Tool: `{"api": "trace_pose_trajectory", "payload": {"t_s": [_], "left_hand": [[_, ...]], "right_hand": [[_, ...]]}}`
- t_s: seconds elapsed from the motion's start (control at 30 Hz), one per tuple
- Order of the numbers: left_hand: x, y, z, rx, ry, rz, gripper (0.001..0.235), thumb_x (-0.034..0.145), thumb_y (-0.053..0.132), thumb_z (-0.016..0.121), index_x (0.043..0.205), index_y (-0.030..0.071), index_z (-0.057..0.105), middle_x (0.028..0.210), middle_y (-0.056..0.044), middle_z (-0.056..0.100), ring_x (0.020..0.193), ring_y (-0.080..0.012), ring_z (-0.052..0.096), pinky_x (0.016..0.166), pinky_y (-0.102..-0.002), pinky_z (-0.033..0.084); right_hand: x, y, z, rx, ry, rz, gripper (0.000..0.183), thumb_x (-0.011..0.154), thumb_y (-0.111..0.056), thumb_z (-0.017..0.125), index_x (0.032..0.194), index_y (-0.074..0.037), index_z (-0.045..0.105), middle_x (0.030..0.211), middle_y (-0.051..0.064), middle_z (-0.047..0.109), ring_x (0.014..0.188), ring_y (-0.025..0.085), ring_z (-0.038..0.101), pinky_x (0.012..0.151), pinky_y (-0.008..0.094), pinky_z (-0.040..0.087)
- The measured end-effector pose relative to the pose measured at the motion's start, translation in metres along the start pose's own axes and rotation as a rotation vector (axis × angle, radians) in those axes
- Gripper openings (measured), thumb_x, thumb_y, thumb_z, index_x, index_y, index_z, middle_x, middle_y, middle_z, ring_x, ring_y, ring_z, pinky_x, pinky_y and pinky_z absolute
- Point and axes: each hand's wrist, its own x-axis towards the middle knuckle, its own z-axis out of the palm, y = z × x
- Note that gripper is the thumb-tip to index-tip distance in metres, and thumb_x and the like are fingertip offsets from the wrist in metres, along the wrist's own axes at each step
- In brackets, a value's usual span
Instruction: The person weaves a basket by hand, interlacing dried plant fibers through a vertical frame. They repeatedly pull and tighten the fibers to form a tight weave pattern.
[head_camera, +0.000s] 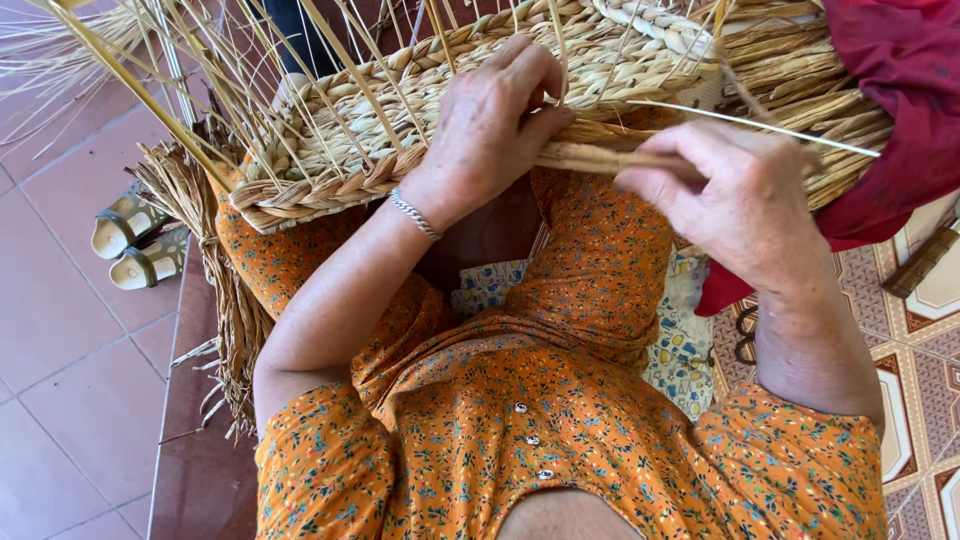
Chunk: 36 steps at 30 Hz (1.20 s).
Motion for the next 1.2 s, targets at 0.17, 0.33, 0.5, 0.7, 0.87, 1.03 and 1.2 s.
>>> {"api": "trace_pose_trajectory", "payload": {"t_s": [0.17,0.33,0.5,0.7,0.87,1.03,1.2], "left_hand": [[-0.012,-0.001,-0.037,-0.156,-0.162,0.201,0.043,0.094,-0.006,0.058,0.136,0.001,0.057,0.122,-0.016,0.059,0.114,-0.0348,0.066,0.097,-0.043,0.056],[-0.022,0.009,-0.032,-0.132,-0.127,0.173,0.048,0.088,0.01,0.079,0.133,0.005,0.062,0.119,-0.016,0.06,0.107,-0.035,0.064,0.091,-0.043,0.055],[-0.019,0.011,-0.014,-0.082,-0.041,0.068,0.026,0.088,0.01,0.082,0.111,0.006,0.068,0.109,-0.01,0.063,0.1,-0.0306,0.065,0.085,-0.041,0.055],[-0.013,0.017,-0.005,-0.001,-0.035,-0.016,0.038,0.081,0.028,0.09,0.085,0.004,0.061,0.094,-0.01,0.057,0.086,-0.0273,0.059,0.073,-0.042,0.051],[-0.015,0.026,0.012,0.159,0.105,0.007,0.03,0.083,0.021,0.081,0.091,0.006,0.056,0.097,-0.011,0.051,0.091,-0.0277,0.054,0.078,-0.044,0.047],[-0.022,0.019,0.016,0.19,0.194,0.13,0.046,0.084,0.006,0.066,0.128,0.003,0.049,0.108,-0.015,0.047,0.099,-0.0306,0.052,0.086,-0.046,0.044],[-0.029,0.013,0.006,0.066,0.188,0.182,0.04,0.089,-0.004,0.063,0.126,0.007,0.052,0.115,-0.013,0.051,0.107,-0.0307,0.055,0.096,-0.044,0.047]], "right_hand": [[0.02,-0.021,0.01,-0.378,0.415,-0.296,0.023,0.101,-0.01,0.085,0.112,-0.001,0.067,0.098,0.01,0.069,0.081,0.024,0.073,0.07,0.031,0.059],[0.044,-0.018,0.016,-0.135,0.404,-0.489,0.021,0.103,-0.004,0.079,0.113,-0.001,0.061,0.12,0.015,0.073,0.075,0.02,0.07,0.063,0.031,0.056],[0.058,-0.015,0.003,-0.253,0.352,-0.539,0.015,0.104,0.002,0.075,0.109,-0.004,0.062,0.112,0.009,0.074,0.072,0.018,0.071,0.056,0.03,0.052],[0.055,-0.02,-0.018,-0.217,0.203,-0.262,0.017,0.1,-0.009,0.084,0.098,-0.006,0.068,0.081,0.007,0.072,0.061,0.019,0.067,0.054,0.032,0.05],[0.057,-0.008,-0.018,-0.073,0.15,-0.133,0.021,0.097,-0.011,0.088,0.095,-0.001,0.07,0.077,0.011,0.071,0.064,0.022,0.07,0.057,0.034,0.052],[0.056,0.032,-0.011,0.056,0.091,-0.1,0.016,0.099,-0.009,0.084,0.1,0.0,0.072,0.088,0.009,0.074,0.085,0.015,0.075,0.073,0.027,0.059],[0.068,0.068,-0.009,0.396,-0.106,0.244,0.018,0.104,-0.018,0.083,0.104,-0.001,0.075,0.086,0.003,0.074,0.079,0.009,0.07,0.067,0.023,0.056]]}}
